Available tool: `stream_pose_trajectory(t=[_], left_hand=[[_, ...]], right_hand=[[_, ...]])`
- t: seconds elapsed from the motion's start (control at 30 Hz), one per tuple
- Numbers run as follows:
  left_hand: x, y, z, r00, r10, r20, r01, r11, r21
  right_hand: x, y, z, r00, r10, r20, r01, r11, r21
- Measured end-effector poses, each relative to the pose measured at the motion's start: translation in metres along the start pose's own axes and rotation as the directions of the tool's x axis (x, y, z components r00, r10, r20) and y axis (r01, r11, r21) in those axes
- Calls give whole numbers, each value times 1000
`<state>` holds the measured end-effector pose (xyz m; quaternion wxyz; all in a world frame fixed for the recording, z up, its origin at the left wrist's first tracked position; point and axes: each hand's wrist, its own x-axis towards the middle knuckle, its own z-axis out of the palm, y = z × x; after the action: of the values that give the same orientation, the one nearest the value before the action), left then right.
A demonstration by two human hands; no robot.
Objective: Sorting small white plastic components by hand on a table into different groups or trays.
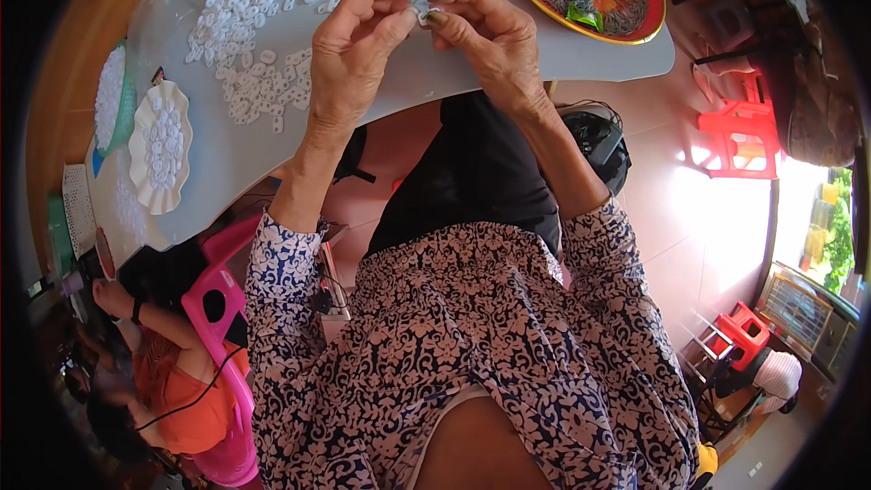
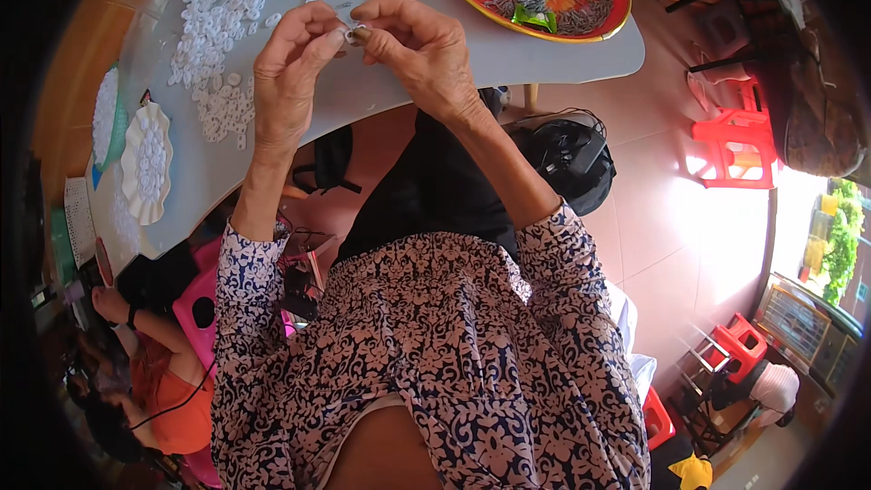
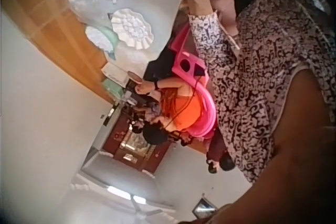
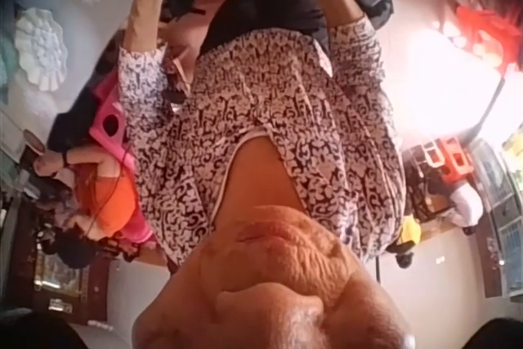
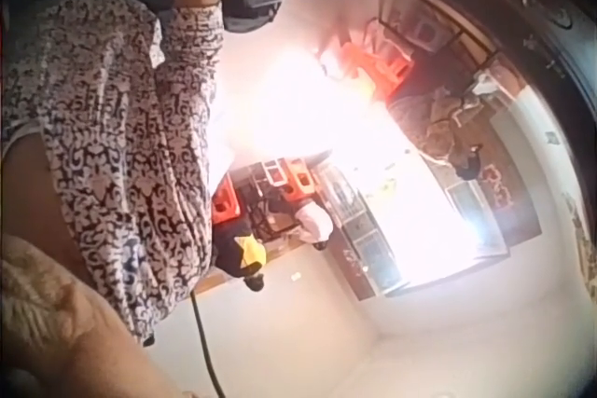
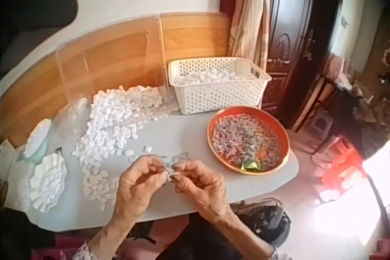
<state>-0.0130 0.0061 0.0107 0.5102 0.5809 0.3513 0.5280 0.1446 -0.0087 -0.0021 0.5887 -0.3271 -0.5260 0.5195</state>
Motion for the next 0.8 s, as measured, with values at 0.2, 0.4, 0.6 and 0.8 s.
stream_pose_trajectory(t=[0.2,0.4,0.6,0.8], left_hand=[[11,-4,-8,989,-141,37,146,949,-281],[15,-4,-15,981,-160,110,181,958,-222],[20,-2,-20,969,-167,182,189,975,-113],[26,1,-25,948,-185,259,192,981,-4]], right_hand=[[-2,2,0,999,-37,4,37,999,-15],[-2,-1,2,998,18,65,-17,1000,-21],[-1,-1,-2,994,48,98,-44,998,-51],[-2,-1,-2,995,44,93,-38,998,-58]])
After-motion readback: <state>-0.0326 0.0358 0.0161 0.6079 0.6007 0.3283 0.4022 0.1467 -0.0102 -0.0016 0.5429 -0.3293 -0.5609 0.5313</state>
